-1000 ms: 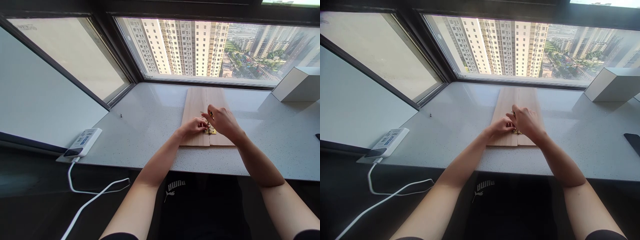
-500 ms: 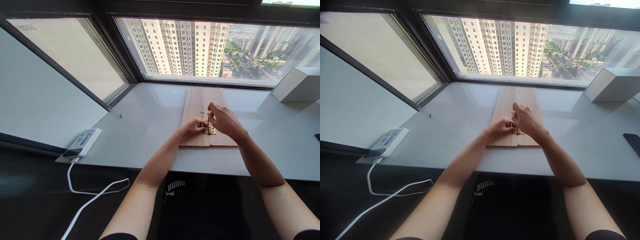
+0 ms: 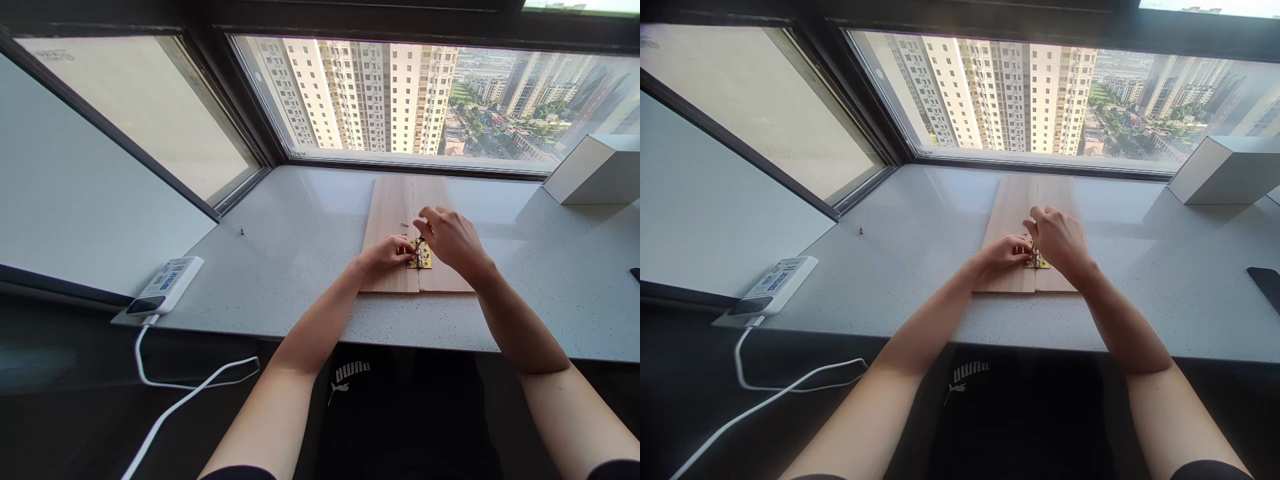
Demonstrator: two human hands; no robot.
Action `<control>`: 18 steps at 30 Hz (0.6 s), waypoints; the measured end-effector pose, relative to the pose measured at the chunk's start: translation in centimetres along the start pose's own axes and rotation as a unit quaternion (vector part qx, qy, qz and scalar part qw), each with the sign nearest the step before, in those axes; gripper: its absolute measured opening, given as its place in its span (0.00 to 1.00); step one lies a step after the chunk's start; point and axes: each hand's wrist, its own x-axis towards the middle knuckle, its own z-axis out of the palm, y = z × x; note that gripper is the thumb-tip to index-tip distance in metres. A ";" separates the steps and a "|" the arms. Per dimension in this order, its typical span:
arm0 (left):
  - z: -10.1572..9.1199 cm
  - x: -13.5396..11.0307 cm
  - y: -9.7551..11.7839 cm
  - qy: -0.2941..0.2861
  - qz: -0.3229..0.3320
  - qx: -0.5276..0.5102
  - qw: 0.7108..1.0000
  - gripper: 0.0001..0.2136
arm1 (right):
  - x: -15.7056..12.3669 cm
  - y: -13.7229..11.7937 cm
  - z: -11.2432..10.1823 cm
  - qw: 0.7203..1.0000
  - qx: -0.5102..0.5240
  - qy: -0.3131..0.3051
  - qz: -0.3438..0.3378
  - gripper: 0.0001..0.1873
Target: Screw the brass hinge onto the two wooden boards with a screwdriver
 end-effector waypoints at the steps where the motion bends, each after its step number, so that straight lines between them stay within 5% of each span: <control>1: 0.0 0.0 0.0 0.000 0.001 0.002 1.000 0.05 | -0.1 0.1 -0.1 1.000 0.002 -0.010 0.000 0.18; 7: 0.1 -0.2 -0.1 0.001 -0.004 -0.007 1.000 0.03 | -0.4 0.4 0.0 0.997 0.052 -0.005 -0.049 0.19; 13: 0.0 -0.1 -0.2 -0.001 -0.003 -0.009 1.000 0.05 | -0.1 0.5 0.0 0.999 0.035 -0.022 -0.008 0.14; 18: 0.1 0.0 0.0 0.005 0.004 -0.010 1.000 0.04 | -0.3 0.8 0.0 0.996 0.060 -0.005 -0.066 0.16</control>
